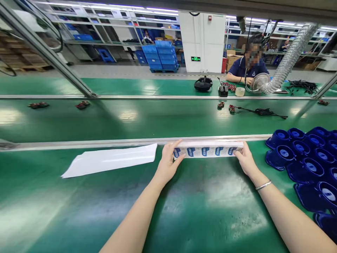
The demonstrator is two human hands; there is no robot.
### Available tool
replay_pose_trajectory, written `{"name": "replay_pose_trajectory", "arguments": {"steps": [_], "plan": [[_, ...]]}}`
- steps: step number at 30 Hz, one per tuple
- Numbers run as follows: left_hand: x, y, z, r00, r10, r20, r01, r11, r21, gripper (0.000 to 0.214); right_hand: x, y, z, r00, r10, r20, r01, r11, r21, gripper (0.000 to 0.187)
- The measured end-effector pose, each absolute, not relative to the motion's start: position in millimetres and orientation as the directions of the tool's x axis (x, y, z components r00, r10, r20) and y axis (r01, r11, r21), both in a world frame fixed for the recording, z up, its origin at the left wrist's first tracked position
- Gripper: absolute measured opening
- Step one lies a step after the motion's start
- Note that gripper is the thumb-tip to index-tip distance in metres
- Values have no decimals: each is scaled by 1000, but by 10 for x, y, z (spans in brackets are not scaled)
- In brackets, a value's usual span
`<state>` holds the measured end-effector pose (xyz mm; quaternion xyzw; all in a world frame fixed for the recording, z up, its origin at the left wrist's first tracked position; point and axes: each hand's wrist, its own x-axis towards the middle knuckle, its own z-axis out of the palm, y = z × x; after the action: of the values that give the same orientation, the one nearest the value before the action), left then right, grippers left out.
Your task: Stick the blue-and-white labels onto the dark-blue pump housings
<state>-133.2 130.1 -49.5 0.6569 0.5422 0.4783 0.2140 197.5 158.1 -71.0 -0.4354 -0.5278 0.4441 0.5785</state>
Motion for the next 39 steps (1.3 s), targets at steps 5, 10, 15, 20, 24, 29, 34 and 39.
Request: {"name": "replay_pose_trajectory", "arguments": {"steps": [5, 10, 15, 20, 24, 29, 34, 39], "plan": [[-1353, 1257, -516, -49, 929, 367, 534, -287, 796, 49, 2018, 1581, -710, 35, 975, 219, -65, 221, -973, 31], [-1354, 1334, -594, -68, 933, 353, 490, -277, 826, 71, 2049, 1598, -724, 7, 976, 216, -56, 216, -975, 33], [-1391, 1395, -585, -90, 958, 273, 491, -196, 849, 52, 2141, 1619, -699, -97, 973, 211, -24, 209, -978, 46], [-1379, 1445, -479, -146, 968, 205, 452, -119, 884, 44, 2186, 1723, -707, -101, 974, 203, 40, 208, -977, 41], [-1319, 1498, -459, -194, 975, 110, 355, -34, 934, 58, 2140, 1791, -778, -14, 980, 201, 33, 201, -979, 53], [-1277, 1531, -472, -279, 960, -22, 333, 118, 935, 72, 2090, 1868, -841, 69, 982, 177, 11, 177, -984, 56], [-1265, 1538, -438, -304, 952, -36, 330, 141, 934, 71, 2034, 1932, -814, 93, 977, 193, 3, 193, -981, 42], [-1266, 1512, -428, -268, 964, 3, 322, 87, 943, 70, 2018, 1890, -813, 111, 963, 245, 1, 246, -969, 47]]}}
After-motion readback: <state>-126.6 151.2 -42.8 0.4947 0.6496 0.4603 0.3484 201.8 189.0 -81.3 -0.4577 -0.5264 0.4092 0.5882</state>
